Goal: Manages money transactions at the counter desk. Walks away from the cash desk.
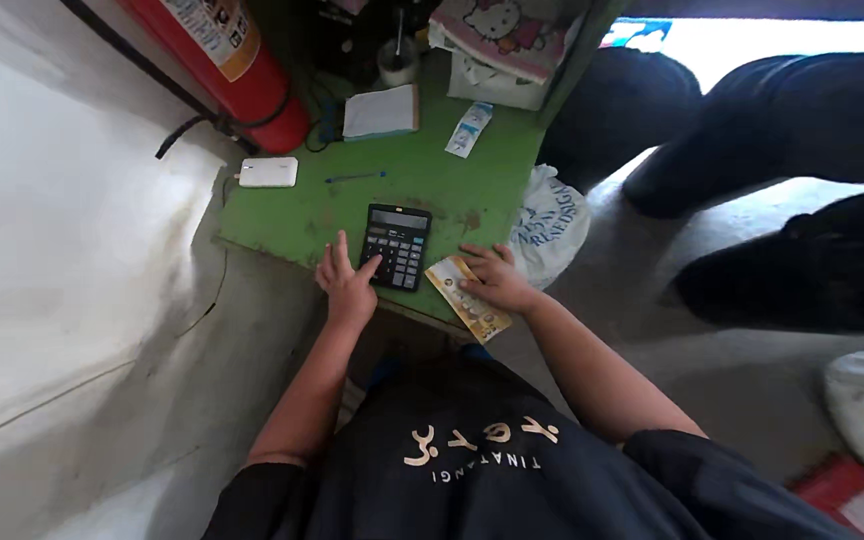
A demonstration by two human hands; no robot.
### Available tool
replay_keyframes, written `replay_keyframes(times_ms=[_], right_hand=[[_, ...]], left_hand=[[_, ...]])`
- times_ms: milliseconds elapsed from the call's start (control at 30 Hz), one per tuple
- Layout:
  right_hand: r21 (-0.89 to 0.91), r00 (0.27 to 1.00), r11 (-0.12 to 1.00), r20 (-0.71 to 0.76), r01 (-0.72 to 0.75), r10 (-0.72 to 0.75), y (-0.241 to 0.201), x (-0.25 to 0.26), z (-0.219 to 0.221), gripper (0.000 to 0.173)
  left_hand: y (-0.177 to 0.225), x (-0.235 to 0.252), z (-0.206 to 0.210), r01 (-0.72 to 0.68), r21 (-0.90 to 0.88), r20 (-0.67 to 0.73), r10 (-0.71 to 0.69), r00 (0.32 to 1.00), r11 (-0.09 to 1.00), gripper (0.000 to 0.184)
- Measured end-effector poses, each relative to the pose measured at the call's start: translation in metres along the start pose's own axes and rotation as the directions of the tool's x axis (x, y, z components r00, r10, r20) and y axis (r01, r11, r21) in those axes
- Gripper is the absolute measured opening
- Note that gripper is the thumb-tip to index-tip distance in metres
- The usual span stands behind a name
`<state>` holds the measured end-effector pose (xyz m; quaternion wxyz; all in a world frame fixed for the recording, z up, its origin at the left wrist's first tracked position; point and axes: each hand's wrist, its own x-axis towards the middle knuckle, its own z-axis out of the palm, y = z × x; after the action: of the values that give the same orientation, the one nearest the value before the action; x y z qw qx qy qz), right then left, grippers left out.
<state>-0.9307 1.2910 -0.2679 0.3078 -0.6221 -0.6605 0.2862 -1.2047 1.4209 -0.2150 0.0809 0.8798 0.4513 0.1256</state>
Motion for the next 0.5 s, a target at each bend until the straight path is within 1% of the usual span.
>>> replay_keyframes(times_ms=[67,133,200,233,267,300,333,400,500], right_hand=[[-0.024,0.997,0.997,-0.028,-0.07,0.069,-0.008,0.001,0.003,0.04],[-0.054,0.986,0.985,-0.034,-0.165,0.163,-0.021,0.003,0.003,0.038],[-0.077,0.968,0.965,-0.017,-0.25,0.249,-0.031,0.005,0.005,0.033],[-0.078,0.957,0.954,0.005,-0.289,0.29,-0.036,0.005,0.006,0.031],[-0.064,0.942,0.941,0.023,-0.333,0.335,-0.042,0.006,0.008,0.03],[-0.047,0.925,0.924,0.03,-0.378,0.38,-0.046,0.007,0.012,0.029],[-0.019,0.905,0.905,0.028,-0.424,0.425,-0.05,0.007,0.017,0.028],[0.031,0.865,0.865,0.006,-0.502,0.502,-0.059,0.006,0.025,0.028],[0.076,0.807,0.807,-0.043,-0.585,0.589,-0.073,0.0,0.038,0.036]], left_hand=[[-0.013,0.004,-0.001,-0.061,0.021,0.045,0.06,0.997,0.998,0.058],[-0.021,0.007,-0.007,-0.114,-0.005,0.073,0.114,0.991,0.994,0.057],[-0.032,0.004,-0.011,-0.168,-0.039,0.013,0.169,0.986,0.985,0.051],[-0.039,0.002,-0.01,-0.197,-0.057,-0.038,0.195,0.98,0.979,0.045],[-0.047,-0.001,-0.007,-0.228,-0.066,-0.087,0.222,0.971,0.971,0.039],[-0.055,-0.004,-0.004,-0.249,-0.07,-0.103,0.242,0.965,0.966,0.036],[-0.061,-0.006,-0.002,-0.259,-0.074,-0.076,0.254,0.964,0.963,0.037],[-0.069,-0.008,-0.003,-0.273,-0.08,-0.003,0.273,0.962,0.959,0.045],[-0.074,-0.007,-0.005,-0.323,-0.071,0.021,0.325,0.946,0.944,0.047]])
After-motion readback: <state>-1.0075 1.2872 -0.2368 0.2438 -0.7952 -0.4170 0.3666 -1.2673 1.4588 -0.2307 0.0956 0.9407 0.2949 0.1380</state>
